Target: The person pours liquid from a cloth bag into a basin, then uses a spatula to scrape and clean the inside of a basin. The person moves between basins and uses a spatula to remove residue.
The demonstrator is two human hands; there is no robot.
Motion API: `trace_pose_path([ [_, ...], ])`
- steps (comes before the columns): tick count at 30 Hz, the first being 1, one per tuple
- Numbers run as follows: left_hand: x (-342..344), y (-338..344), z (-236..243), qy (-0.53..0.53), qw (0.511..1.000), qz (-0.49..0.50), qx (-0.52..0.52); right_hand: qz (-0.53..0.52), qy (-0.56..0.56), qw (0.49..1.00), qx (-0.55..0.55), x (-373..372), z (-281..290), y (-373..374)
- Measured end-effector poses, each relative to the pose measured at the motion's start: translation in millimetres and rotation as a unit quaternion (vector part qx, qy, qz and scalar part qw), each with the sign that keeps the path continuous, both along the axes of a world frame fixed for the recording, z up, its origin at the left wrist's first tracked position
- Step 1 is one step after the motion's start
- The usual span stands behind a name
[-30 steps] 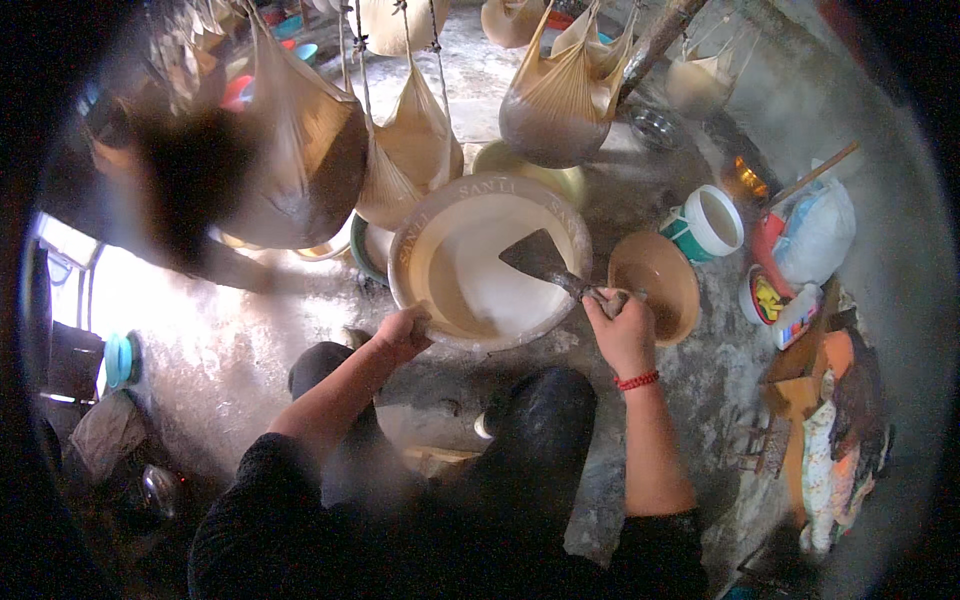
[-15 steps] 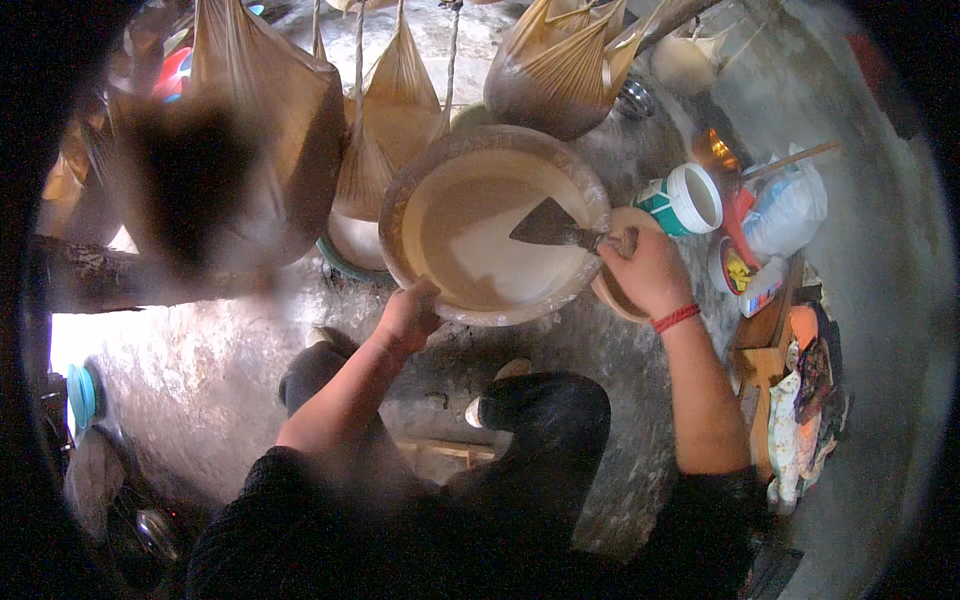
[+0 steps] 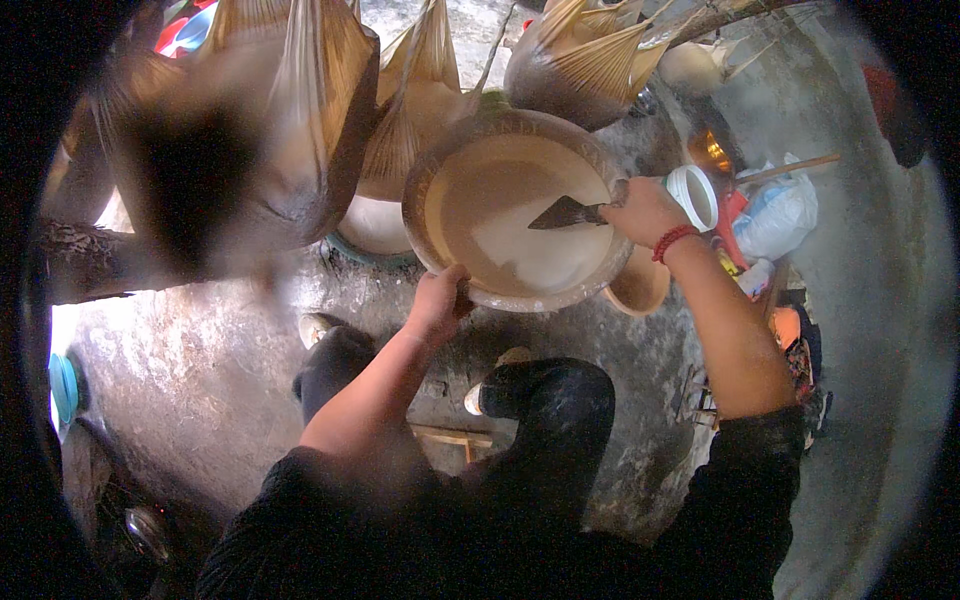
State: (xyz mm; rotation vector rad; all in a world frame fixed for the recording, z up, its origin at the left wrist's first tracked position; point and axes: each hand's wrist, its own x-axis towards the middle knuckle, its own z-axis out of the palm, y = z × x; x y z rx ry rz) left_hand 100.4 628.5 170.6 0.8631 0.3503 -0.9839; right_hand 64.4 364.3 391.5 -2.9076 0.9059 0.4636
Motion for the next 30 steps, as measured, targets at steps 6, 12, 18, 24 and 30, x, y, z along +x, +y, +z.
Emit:
trace_pose_path([
  [6, -1.9, 0.8, 0.3, 0.005, 1.000, 0.007, -0.007, -0.007, -0.053, 0.997, -0.052, -11.1, -43.4, 15.9],
  [12, -3.3, -0.5, -1.5, 0.004, 1.000, 0.013, 0.000, -0.037, -0.075, 0.996, -0.001, -22.3, -73.1, 19.3],
  [18, -5.4, -1.3, -8.2, 0.005, 1.000, 0.023, -0.019, -0.048, -0.072, 0.995, -0.044, -23.5, -81.1, 26.3],
  [24, -4.8, -5.9, -21.1, -0.011, 1.000, 0.002, 0.000, -0.075, -0.085, 0.993, -0.005, -20.4, -95.1, 34.3],
  [30, -7.4, -15.0, -30.4, 0.003, 0.999, 0.050, -0.017, -0.092, -0.138, 0.986, 0.029, -32.4, -111.5, 34.7],
])
